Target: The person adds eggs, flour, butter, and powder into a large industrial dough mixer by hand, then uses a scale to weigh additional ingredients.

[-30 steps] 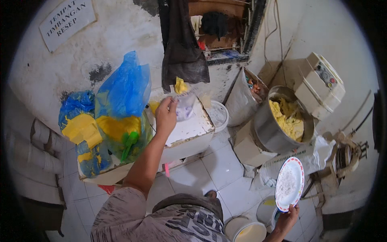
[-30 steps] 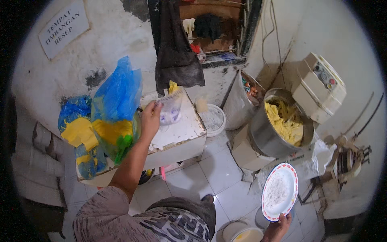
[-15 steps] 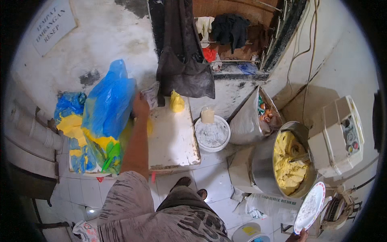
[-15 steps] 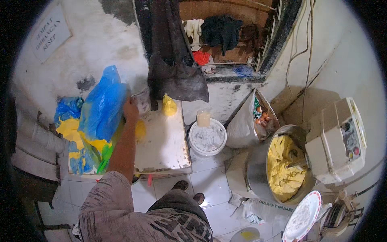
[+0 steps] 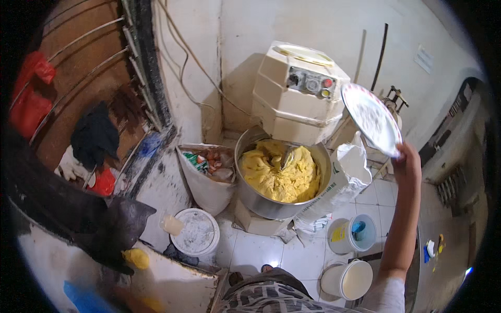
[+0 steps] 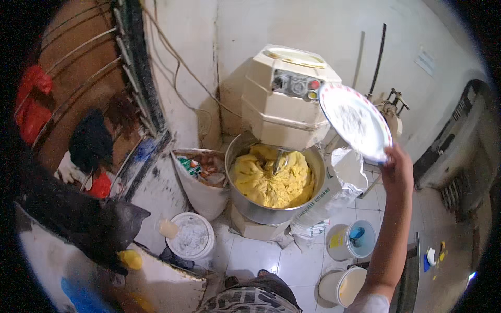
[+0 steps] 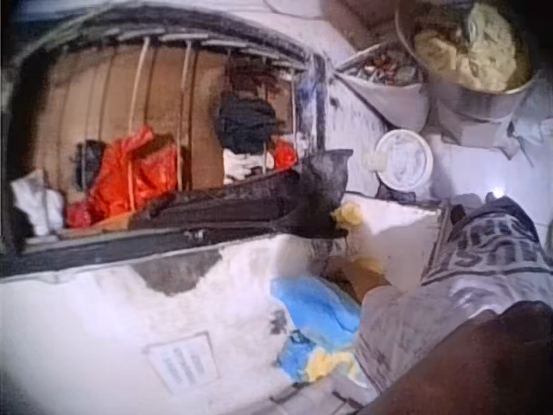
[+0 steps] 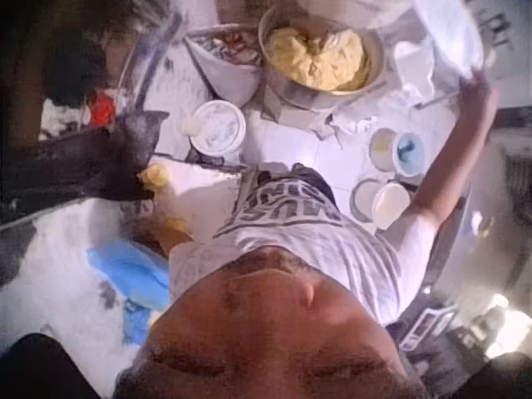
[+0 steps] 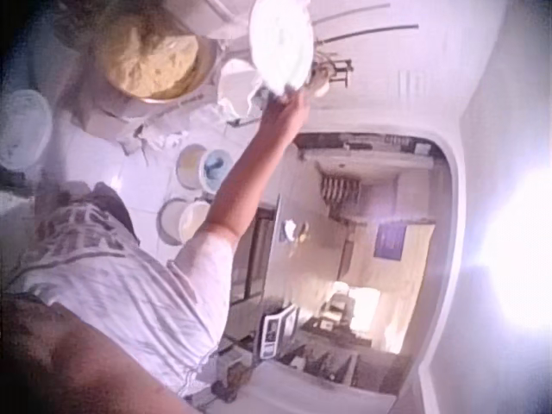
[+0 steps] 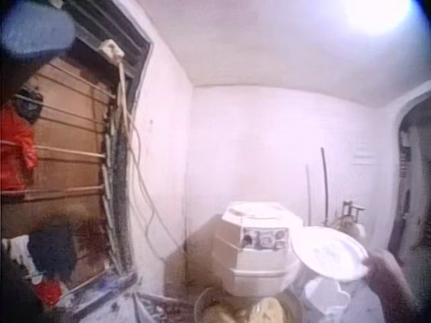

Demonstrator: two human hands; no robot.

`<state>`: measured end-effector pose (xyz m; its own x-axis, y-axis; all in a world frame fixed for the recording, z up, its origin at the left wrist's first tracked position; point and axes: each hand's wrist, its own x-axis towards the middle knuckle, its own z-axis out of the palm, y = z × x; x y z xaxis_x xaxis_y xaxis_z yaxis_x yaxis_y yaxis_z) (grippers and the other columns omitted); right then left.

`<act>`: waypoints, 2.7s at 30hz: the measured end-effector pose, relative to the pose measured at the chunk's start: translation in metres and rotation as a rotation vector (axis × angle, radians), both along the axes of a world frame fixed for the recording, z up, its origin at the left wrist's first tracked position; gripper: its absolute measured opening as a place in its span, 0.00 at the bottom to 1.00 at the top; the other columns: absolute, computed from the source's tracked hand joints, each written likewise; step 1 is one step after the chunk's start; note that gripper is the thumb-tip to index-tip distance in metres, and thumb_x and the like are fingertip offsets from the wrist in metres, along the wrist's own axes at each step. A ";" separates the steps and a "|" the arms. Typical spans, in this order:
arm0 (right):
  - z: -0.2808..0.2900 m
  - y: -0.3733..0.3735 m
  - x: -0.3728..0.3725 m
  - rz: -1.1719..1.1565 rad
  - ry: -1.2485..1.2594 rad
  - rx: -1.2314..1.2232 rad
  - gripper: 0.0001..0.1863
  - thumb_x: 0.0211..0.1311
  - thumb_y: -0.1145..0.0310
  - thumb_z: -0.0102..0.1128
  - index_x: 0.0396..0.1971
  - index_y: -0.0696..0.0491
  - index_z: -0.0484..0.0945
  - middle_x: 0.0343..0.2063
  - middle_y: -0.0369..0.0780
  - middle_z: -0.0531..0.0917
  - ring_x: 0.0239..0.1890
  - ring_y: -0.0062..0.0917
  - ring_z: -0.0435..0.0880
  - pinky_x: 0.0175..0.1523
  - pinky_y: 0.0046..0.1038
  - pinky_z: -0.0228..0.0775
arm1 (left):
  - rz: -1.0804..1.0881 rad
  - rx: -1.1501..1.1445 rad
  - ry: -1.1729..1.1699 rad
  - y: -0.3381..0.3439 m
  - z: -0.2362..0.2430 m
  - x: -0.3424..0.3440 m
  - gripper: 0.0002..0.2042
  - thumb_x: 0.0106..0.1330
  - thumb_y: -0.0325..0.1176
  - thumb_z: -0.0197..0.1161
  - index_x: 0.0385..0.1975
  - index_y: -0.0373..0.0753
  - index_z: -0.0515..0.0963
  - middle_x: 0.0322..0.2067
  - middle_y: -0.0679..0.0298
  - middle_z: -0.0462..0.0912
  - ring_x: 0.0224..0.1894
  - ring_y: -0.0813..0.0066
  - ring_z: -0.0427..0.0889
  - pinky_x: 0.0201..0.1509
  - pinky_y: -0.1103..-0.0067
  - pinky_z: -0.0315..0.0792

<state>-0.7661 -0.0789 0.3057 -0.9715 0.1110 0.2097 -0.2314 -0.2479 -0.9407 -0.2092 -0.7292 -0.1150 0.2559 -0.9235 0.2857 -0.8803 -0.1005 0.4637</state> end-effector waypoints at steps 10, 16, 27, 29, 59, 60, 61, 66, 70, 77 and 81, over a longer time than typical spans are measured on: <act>0.064 -0.092 -0.152 0.152 -0.099 -0.017 0.07 0.53 0.80 0.48 0.31 0.69 0.67 0.23 0.44 0.75 0.23 0.26 0.79 0.23 0.16 0.74 | -0.182 -0.558 -0.107 0.069 0.013 -0.060 0.23 0.66 0.36 0.53 0.59 0.35 0.62 0.60 0.47 0.61 0.65 0.51 0.55 0.67 0.59 0.49; 0.070 -0.137 -0.245 0.223 -0.217 -0.008 0.11 0.53 0.81 0.47 0.37 0.71 0.67 0.28 0.51 0.77 0.24 0.33 0.82 0.24 0.19 0.79 | -0.404 -0.535 -0.040 0.160 0.120 -0.233 0.21 0.68 0.34 0.47 0.60 0.34 0.61 0.62 0.46 0.55 0.65 0.49 0.52 0.67 0.57 0.47; 0.058 -0.142 -0.328 0.422 -0.208 0.197 0.12 0.58 0.76 0.47 0.38 0.70 0.68 0.28 0.49 0.78 0.22 0.33 0.82 0.27 0.25 0.81 | -0.737 -0.323 0.227 0.285 0.193 -0.398 0.23 0.63 0.31 0.49 0.58 0.31 0.62 0.64 0.47 0.52 0.65 0.48 0.52 0.66 0.57 0.48; 0.066 -0.134 -0.318 0.448 -0.199 0.263 0.14 0.59 0.73 0.48 0.40 0.69 0.68 0.28 0.49 0.78 0.22 0.34 0.82 0.28 0.25 0.81 | -0.708 -0.344 0.133 0.291 0.196 -0.406 0.23 0.62 0.30 0.49 0.58 0.31 0.62 0.64 0.47 0.51 0.66 0.48 0.51 0.66 0.57 0.48; -0.053 0.121 -0.433 -0.022 -0.071 -0.315 0.13 0.53 0.75 0.52 0.40 0.62 0.71 0.32 0.40 0.78 0.29 0.24 0.80 0.35 0.26 0.76 | -1.169 -0.360 0.113 0.304 0.213 -0.478 0.24 0.60 0.37 0.59 0.56 0.37 0.67 0.63 0.53 0.56 0.62 0.45 0.58 0.64 0.57 0.54; -0.063 0.142 -0.397 -0.045 -0.016 -0.297 0.14 0.54 0.75 0.52 0.42 0.62 0.70 0.32 0.40 0.78 0.30 0.24 0.80 0.35 0.26 0.76 | -1.239 -0.345 0.121 0.301 0.199 -0.489 0.24 0.60 0.37 0.59 0.56 0.37 0.67 0.63 0.53 0.56 0.62 0.45 0.58 0.64 0.57 0.54; -0.068 0.151 -0.352 -0.131 0.026 -0.288 0.16 0.54 0.76 0.53 0.44 0.61 0.70 0.33 0.41 0.78 0.31 0.24 0.80 0.36 0.27 0.76 | -1.379 -0.223 0.363 0.308 0.192 -0.505 0.22 0.62 0.31 0.55 0.56 0.33 0.65 0.60 0.51 0.60 0.61 0.51 0.62 0.62 0.63 0.58; -0.113 0.202 -0.104 -0.444 -0.085 -0.158 0.30 0.53 0.76 0.56 0.56 0.56 0.58 0.36 0.43 0.78 0.35 0.29 0.79 0.38 0.31 0.75 | -1.916 0.556 0.573 0.388 0.180 -0.567 0.18 0.68 0.29 0.49 0.56 0.30 0.64 0.52 0.53 0.71 0.54 0.64 0.71 0.56 0.75 0.66; -0.163 0.193 0.057 -0.475 -0.261 -0.190 0.32 0.52 0.75 0.58 0.58 0.55 0.56 0.34 0.41 0.77 0.34 0.26 0.78 0.37 0.28 0.72 | -1.928 1.438 0.583 0.472 0.198 -0.557 0.24 0.71 0.43 0.45 0.60 0.33 0.60 0.54 0.53 0.70 0.53 0.65 0.73 0.56 0.76 0.66; -0.234 0.187 0.317 -0.715 -0.464 -0.369 0.29 0.55 0.74 0.57 0.57 0.58 0.58 0.36 0.42 0.77 0.39 0.25 0.78 0.45 0.25 0.70 | -1.979 2.034 0.139 0.588 0.187 -0.468 0.26 0.69 0.50 0.45 0.60 0.39 0.61 0.55 0.60 0.69 0.55 0.66 0.69 0.53 0.68 0.68; -0.240 0.197 0.424 -0.895 -0.530 -0.399 0.28 0.54 0.74 0.56 0.57 0.59 0.61 0.37 0.43 0.77 0.39 0.24 0.78 0.43 0.23 0.71 | -2.103 2.047 -0.214 0.664 0.183 -0.418 0.25 0.68 0.50 0.46 0.59 0.42 0.62 0.53 0.62 0.69 0.51 0.69 0.70 0.50 0.69 0.69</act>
